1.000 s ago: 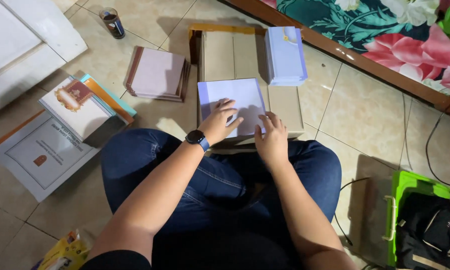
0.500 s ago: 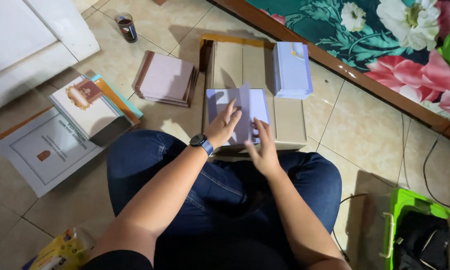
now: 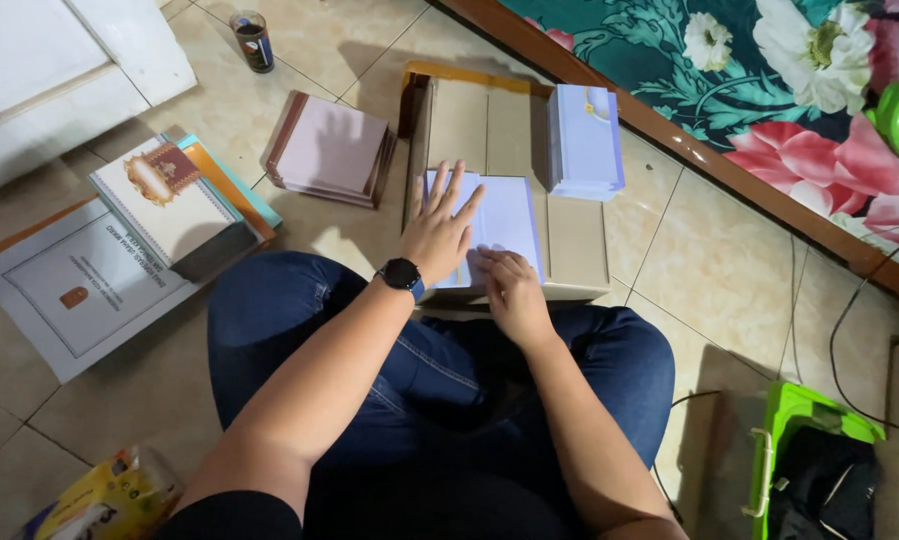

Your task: Folding sheets of paper and inserting them into purple envelopes or folders.

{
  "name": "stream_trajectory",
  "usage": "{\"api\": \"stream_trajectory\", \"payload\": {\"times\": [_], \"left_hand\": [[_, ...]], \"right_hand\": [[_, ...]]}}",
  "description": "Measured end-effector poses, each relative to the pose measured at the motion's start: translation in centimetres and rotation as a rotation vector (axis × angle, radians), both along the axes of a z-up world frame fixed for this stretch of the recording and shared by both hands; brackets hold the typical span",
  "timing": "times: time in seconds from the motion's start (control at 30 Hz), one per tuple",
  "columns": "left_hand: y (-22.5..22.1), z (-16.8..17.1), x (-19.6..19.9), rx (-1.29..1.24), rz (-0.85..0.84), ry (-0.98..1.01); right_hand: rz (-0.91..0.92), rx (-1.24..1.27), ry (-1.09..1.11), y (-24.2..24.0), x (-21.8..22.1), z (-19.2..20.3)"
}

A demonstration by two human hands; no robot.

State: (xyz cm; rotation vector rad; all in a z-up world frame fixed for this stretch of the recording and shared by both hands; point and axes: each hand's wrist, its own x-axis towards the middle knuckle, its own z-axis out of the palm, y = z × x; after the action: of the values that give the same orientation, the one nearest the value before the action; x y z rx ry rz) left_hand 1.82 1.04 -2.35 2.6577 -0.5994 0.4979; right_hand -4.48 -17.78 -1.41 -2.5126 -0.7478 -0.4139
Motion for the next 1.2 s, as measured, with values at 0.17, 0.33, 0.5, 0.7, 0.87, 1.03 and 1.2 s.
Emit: {"api": "stream_trajectory", "payload": {"times": [0.17,0.33,0.5,0.7,0.87,1.03,1.2], "left_hand": [[-0.7,-4.8,1.2,0.077,0.116,0.141],[-0.7,-3.4,0.6,0.086,0.11,0.248],[-0.8,-2.3,0.2,0.102,0.146,0.312],[-1.2,-4.3,0.9,0.107,0.175,0.235],[-1.7,-2.7,0.8,0.198,0.166,0.373],[-2.0,-0.8,2.1,0.304,0.04,0.388],[-1.1,-1.6,7.5,0.427,-0.21,0.584]], "right_hand": [[-0.002,-0.159,0.001,0.0,2.1,0.1],[0.039,-0.3,-0.03,0.3,7.4,-0.6],[-0.015,-0.409,-0.003,1.0,12.3,-2.3],[-0.056,-0.413,-0.153,-1.1,9.0,-5.3],[0.002,-0.364,0.321,-3.1,3.3,-1.1],[-0.044,0.027,0.372,-4.0,2.4,-0.5],[-0.001,0.241,0.521,-4.4,2.6,1.7]]}}
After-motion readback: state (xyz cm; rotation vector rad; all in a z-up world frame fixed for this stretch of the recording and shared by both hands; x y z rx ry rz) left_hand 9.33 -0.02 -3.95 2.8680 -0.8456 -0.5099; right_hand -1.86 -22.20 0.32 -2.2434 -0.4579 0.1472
